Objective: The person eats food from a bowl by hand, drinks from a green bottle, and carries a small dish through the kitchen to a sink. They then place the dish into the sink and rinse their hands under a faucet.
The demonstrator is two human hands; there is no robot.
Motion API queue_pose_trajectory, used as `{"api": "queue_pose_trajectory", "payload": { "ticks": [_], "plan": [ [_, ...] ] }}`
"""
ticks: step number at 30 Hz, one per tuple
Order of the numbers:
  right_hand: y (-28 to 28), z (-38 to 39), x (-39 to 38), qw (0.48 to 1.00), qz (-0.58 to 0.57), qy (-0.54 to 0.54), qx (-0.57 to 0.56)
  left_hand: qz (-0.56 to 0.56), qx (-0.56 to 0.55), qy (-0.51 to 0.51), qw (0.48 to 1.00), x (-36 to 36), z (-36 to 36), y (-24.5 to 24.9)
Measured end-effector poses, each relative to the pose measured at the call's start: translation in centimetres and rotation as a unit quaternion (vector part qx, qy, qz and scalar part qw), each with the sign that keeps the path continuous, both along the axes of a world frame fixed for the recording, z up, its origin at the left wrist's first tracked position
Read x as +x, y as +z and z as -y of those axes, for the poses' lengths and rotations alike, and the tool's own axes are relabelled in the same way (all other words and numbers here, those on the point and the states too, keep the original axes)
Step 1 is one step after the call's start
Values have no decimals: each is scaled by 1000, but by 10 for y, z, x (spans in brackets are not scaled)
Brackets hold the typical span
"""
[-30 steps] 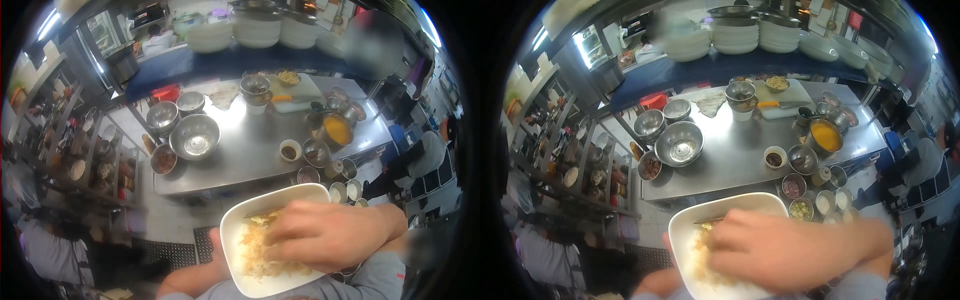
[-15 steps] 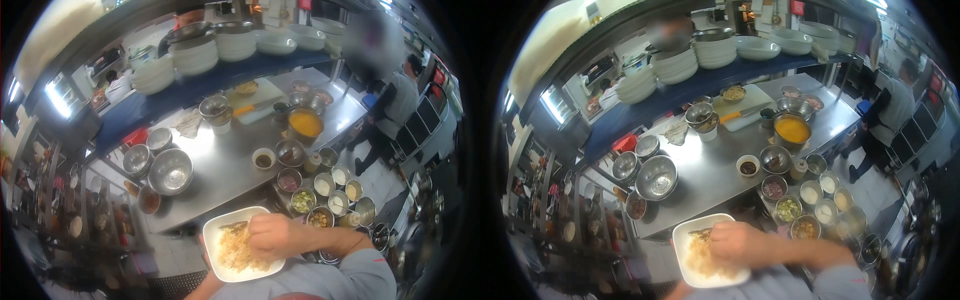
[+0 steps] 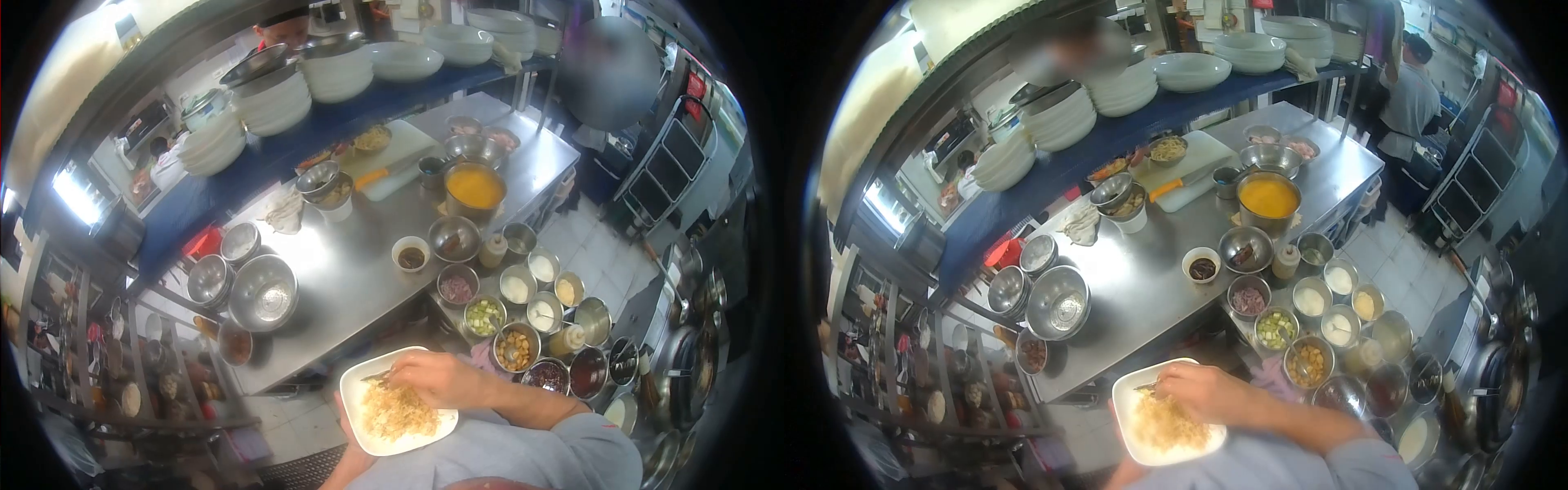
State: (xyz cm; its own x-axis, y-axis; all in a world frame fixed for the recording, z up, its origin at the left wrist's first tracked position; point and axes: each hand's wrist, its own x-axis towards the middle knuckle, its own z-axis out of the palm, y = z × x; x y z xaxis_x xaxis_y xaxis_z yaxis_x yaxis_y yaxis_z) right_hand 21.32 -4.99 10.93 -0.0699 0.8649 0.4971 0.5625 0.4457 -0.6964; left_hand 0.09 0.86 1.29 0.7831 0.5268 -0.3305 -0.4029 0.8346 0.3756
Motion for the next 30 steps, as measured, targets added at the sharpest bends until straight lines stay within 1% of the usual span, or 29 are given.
{"api": "queue_pose_trajectory", "payload": {
  "ticks": [2, 5, 8, 10, 11, 12, 14, 17, 20, 23, 24, 26, 29, 30],
  "plan": [
    [0, 3, 0, 999, -1, 11, -32, -5, 11, -3, 1000, 5, -2, 4],
    [2, 3, 1, 999, 35, 23, -23, -60, 64, 0, 996, 11, -2, 26],
    [14, 3, -4, 996, 24, 23, -78, -54, 107, 6, 993, 14, -6, 24],
    [7, -2, -1, 999, 4, 35, -30, 64, 7, 28, 998, 16, -7, 17],
    [4, -3, 0, 999, -6, 44, -6, 94, -17, 33, 995, 16, -7, 16],
    [6, -2, 0, 999, -22, 41, -10, 124, -41, 38, 991, 16, -7, 15],
    [13, 1, 1, 998, -50, 37, -18, 132, -33, 35, 990, 18, -6, 16],
    [11, 1, 1, 986, 102, 60, -121, -10, 108, 25, 994, 25, -6, 24],
    [11, 0, 3, 992, 108, -28, -60, -17, 125, 11, 992, 29, -6, 21],
    [2, -2, -4, 966, 181, -94, -158, -27, 109, 0, 994, 29, -6, 21],
    [-1, -1, -6, 964, 188, -89, -163, 37, 36, 5, 999, 27, -7, 17],
    [-5, 0, -6, 960, 208, -77, -173, 166, -112, 15, 980, 27, -10, 6],
    [2, 7, -4, 954, 184, -100, -214, 195, -130, 11, 972, 30, -8, 5],
    [1, 7, -3, 954, 184, -108, -209, 200, -135, 8, 970, 32, -9, 6]
  ]
}}
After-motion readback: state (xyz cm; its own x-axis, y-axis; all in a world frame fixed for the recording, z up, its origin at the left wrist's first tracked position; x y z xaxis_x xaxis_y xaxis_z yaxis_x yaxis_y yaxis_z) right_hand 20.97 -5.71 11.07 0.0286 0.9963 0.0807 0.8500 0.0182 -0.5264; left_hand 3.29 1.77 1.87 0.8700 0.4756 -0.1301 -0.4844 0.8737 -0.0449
